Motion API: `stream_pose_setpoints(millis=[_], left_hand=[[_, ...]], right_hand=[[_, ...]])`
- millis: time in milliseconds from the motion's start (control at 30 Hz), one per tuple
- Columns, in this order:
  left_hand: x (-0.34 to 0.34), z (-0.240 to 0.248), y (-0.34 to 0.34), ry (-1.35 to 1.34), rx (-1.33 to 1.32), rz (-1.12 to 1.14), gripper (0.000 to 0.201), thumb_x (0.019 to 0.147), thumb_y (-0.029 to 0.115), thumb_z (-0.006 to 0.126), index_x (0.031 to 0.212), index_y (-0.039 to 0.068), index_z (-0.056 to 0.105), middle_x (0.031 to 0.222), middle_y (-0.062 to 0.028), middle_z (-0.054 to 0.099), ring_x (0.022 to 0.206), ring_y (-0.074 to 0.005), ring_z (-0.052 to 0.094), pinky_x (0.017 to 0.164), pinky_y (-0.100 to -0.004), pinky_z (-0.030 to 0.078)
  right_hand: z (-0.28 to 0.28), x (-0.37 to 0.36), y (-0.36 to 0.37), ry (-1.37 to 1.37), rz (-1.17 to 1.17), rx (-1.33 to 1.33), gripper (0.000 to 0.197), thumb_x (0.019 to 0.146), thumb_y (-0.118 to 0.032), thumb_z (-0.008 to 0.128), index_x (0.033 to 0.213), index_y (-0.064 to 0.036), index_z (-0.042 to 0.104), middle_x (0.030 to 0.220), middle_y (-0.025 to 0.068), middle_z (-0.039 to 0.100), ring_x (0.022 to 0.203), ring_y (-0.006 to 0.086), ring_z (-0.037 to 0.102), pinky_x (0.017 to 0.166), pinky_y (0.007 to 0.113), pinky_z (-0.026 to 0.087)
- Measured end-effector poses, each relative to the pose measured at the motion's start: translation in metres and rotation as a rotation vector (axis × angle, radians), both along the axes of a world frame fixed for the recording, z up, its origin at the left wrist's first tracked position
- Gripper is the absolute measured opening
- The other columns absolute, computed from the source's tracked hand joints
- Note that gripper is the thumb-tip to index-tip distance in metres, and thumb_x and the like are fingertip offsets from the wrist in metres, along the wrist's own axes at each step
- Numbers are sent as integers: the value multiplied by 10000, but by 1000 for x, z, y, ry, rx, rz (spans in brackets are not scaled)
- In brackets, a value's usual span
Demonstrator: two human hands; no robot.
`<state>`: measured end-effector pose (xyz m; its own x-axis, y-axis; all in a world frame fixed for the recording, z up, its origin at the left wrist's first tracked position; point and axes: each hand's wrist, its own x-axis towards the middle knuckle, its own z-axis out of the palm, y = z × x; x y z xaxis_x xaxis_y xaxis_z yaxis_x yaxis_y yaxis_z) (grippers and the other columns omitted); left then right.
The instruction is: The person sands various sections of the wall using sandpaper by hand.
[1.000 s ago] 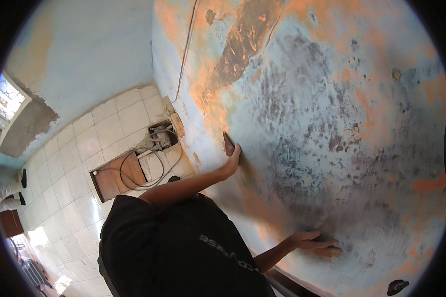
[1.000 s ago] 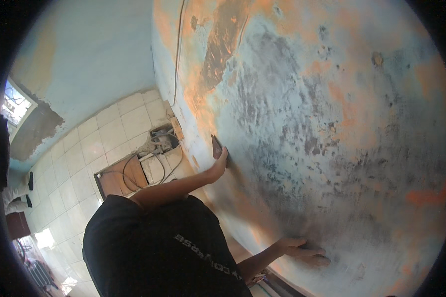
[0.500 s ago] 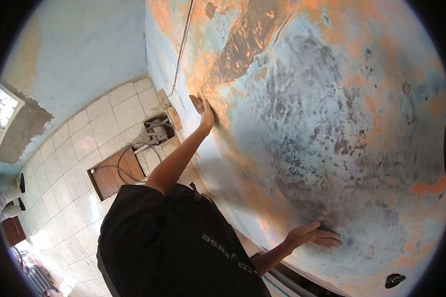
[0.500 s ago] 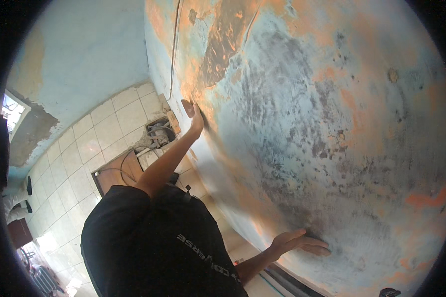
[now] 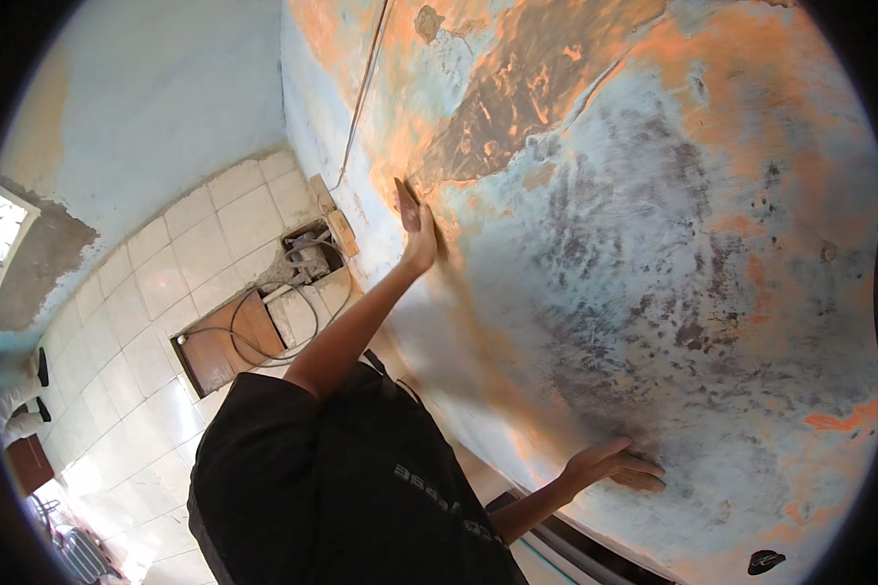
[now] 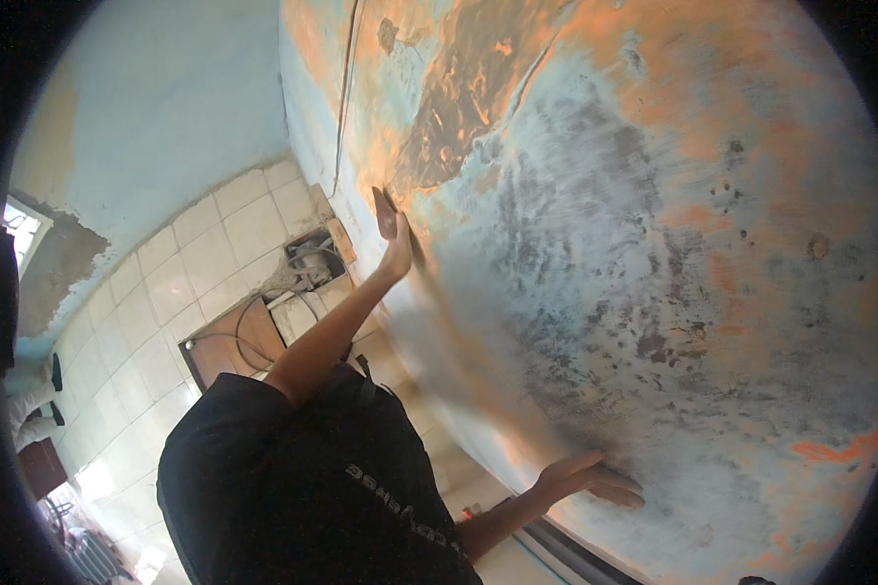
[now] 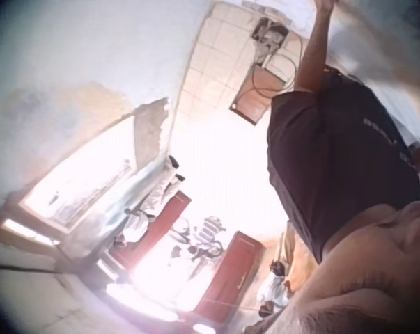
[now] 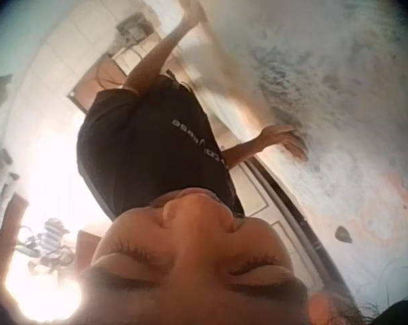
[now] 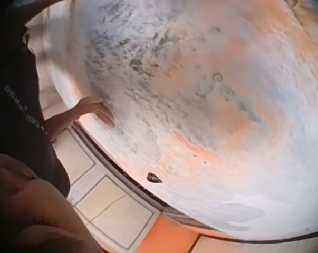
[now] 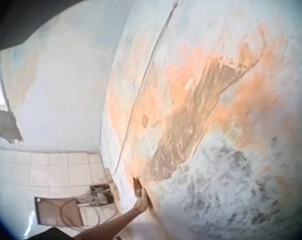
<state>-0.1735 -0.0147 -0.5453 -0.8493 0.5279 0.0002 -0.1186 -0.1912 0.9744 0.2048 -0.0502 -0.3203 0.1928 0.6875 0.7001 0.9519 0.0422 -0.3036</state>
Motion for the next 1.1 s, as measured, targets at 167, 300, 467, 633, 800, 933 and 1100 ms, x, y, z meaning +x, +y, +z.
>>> stream_pose_setpoints(millis=[167,300,467,633,800,933,1100], left_hand=[[41,-6,0,-169,-151,-157,839,970,585,149,1433,-115,144,1514,-272,146,1434,-313,84,1156,-329,74],[82,25,-16,-58,-274,-137,819,976,571,168,1437,-106,149,1517,-269,150,1433,-320,94,1153,-328,80],[44,13,-15,-250,-220,-316,773,978,552,234,1436,-69,190,1480,-247,258,1384,-328,233,1111,-346,209],[10,26,-15,-442,-265,-236,856,954,618,213,1416,-102,232,1432,-291,339,1370,-365,283,1104,-359,223],[23,11,-7,-289,-349,-193,877,940,639,158,1404,-96,276,1389,-330,369,1359,-381,300,1104,-352,229],[-6,-1,-7,-347,-320,-223,886,937,641,129,1399,-99,286,1378,-348,370,1360,-395,295,1100,-347,235],[23,15,-13,-130,-351,-52,980,917,680,112,1293,-179,399,1259,-382,473,1303,-411,383,1096,-355,249]], right_hand=[[-3,-3,5,32,-32,-3,867,963,-588,242,1431,-55,-256,1471,236,-317,1381,358,-280,1120,506,-107],[-10,10,10,-42,-21,81,861,960,-595,227,1432,-59,-255,1474,227,-315,1383,345,-281,1123,500,-108],[-5,-4,8,27,-63,45,949,906,-700,210,1444,-50,-225,1493,210,-287,1401,321,-249,1140,454,-105],[-7,-1,8,43,-103,32,958,894,-717,204,1448,-61,-221,1498,189,-288,1405,313,-241,1145,456,-96],[-5,-4,6,38,-78,50,961,892,-720,209,1450,-65,-219,1502,178,-285,1407,304,-238,1146,459,-92],[-5,-7,10,45,-76,68,963,892,-720,214,1451,-64,-216,1503,182,-282,1408,301,-238,1146,460,-91],[-10,-1,10,-21,-92,42,857,967,-585,236,1442,-46,-231,1485,198,-314,1390,330,-272,1142,469,-60]])
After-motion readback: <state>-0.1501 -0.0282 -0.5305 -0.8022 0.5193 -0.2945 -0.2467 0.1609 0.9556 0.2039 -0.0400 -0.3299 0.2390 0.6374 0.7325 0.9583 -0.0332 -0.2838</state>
